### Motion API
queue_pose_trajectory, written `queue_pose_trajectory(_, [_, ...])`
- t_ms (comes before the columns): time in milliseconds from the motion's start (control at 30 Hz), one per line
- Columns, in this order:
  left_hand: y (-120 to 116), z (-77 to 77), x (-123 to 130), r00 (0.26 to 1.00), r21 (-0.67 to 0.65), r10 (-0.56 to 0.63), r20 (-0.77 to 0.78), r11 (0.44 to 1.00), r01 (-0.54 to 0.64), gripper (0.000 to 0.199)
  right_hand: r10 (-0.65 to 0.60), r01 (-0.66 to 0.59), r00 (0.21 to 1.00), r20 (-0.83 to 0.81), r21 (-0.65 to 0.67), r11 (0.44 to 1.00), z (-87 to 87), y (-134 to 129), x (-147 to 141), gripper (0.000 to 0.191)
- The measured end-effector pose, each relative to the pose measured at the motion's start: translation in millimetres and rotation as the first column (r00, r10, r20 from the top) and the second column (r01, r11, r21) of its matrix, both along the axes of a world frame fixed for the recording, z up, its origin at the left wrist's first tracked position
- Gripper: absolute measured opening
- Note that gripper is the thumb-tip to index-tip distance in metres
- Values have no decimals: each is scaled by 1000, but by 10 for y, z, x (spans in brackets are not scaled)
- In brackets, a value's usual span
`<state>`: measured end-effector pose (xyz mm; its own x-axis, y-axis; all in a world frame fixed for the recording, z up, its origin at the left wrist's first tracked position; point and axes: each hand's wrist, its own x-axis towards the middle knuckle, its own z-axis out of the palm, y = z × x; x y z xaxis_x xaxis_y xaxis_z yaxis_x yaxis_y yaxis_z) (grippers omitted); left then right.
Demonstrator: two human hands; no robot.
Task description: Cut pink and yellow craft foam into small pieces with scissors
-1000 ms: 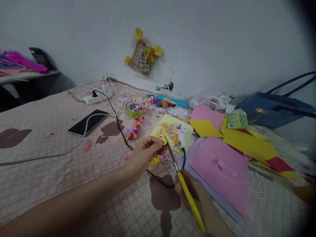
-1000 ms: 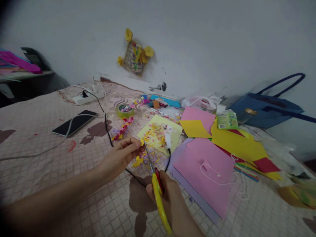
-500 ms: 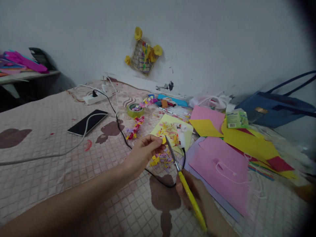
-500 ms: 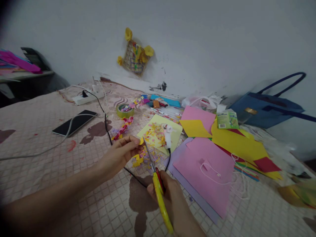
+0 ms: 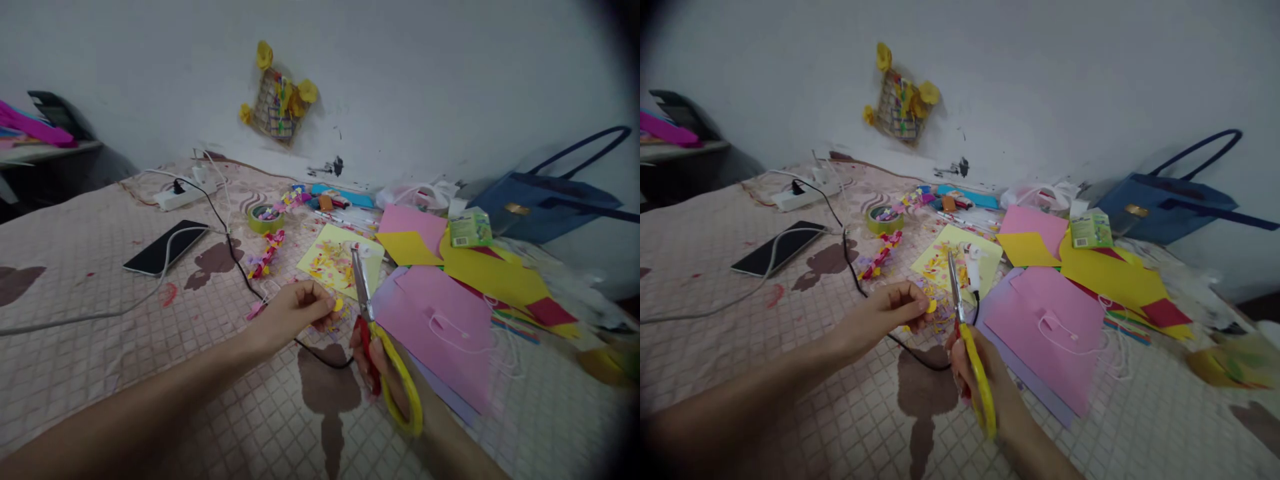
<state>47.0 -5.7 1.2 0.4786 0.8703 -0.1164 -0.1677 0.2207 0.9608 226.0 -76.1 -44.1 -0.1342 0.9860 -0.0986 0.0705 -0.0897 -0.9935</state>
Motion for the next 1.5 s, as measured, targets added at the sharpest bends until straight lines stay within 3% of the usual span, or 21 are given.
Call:
queue_pose_trajectory(133, [-23, -22, 17, 998, -34, -54, -23, 998, 53, 24, -44, 44, 999, 4, -32, 998, 120, 16, -30, 44])
queue_pose_trajectory(267, [-40, -47, 28, 999, -29, -50, -6, 998, 50, 23, -50, 47, 996, 80, 43, 998, 226, 25, -53, 40])
queue_pose_trajectory(433, [-37, -71, 28, 997, -150, -68, 44, 986, 74, 24, -46, 40, 995, 91, 65, 997, 245, 31, -47, 38])
queue_pose_trajectory(533, [-16, -59, 21, 994, -188, -14, 111, 982, 34, 23, -18, 15, 998, 63, 42, 999, 166, 11, -37, 40])
queue_pose_trajectory(700, [18, -13, 13, 959, -182, 175, 221, 974, -136, 18, 23, -32, 991, 131, 66, 997, 14, -39, -42, 40])
queue_pose_trajectory(867, [10, 21, 28, 930, -123, 285, 232, 957, -262, 15, 18, -41, 971, 239, 91, 995, 85, -84, -77, 40])
queue_pose_trajectory(1033, [-9, 28, 35, 909, -106, 310, 279, 951, -292, 14, 10, -52, 948, 319, 124, 991, 179, -96, -143, 37])
queue_pose_trajectory(1267, [-36, 26, 42, 910, -98, 312, 273, 950, -296, 14, 12, -75, 925, 380, 152, 985, 78, -94, -136, 32])
queue_pose_trajectory(1500, [-56, 16, 50, 917, -93, 302, 259, 953, -288, 13, 39, -101, 908, 416, 129, 987, 130, -90, -154, 28])
